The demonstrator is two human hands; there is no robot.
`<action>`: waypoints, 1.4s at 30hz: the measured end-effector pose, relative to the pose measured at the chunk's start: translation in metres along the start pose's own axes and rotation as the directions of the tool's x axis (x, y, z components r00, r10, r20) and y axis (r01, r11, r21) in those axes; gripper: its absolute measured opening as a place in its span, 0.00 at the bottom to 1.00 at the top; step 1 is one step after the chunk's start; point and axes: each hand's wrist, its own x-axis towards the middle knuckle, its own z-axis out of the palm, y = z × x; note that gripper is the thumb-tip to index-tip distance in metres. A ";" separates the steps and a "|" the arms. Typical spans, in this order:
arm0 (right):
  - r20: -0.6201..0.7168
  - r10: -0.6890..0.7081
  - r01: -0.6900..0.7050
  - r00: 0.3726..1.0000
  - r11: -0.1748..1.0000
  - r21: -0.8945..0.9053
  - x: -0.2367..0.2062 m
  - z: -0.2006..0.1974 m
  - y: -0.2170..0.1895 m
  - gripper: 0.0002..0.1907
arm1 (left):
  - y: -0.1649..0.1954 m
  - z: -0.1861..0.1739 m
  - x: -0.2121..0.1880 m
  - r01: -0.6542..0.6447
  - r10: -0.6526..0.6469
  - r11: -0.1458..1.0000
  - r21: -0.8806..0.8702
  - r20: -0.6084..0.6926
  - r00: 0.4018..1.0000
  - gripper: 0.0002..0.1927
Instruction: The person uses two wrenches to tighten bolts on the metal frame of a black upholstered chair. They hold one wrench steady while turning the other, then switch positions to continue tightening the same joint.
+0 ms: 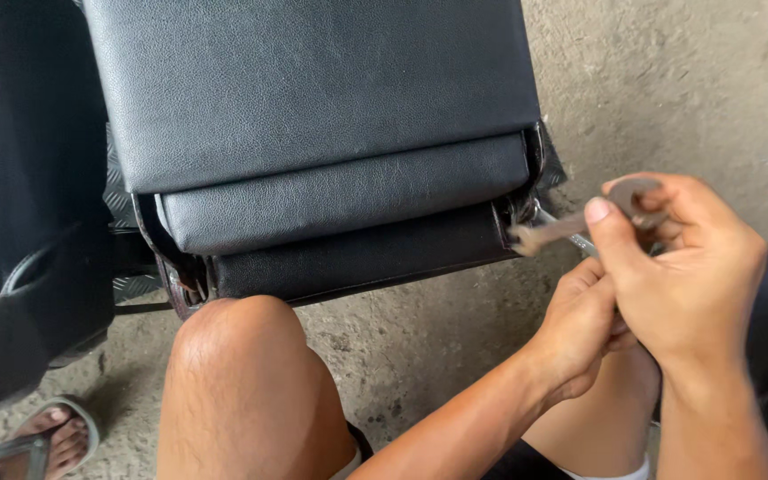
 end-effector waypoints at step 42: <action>0.468 -0.076 0.325 0.881 0.816 -0.479 0.056 0.027 0.005 0.13 | -0.012 -0.007 -0.007 0.077 -0.078 0.997 -0.015 -0.057 0.995 0.15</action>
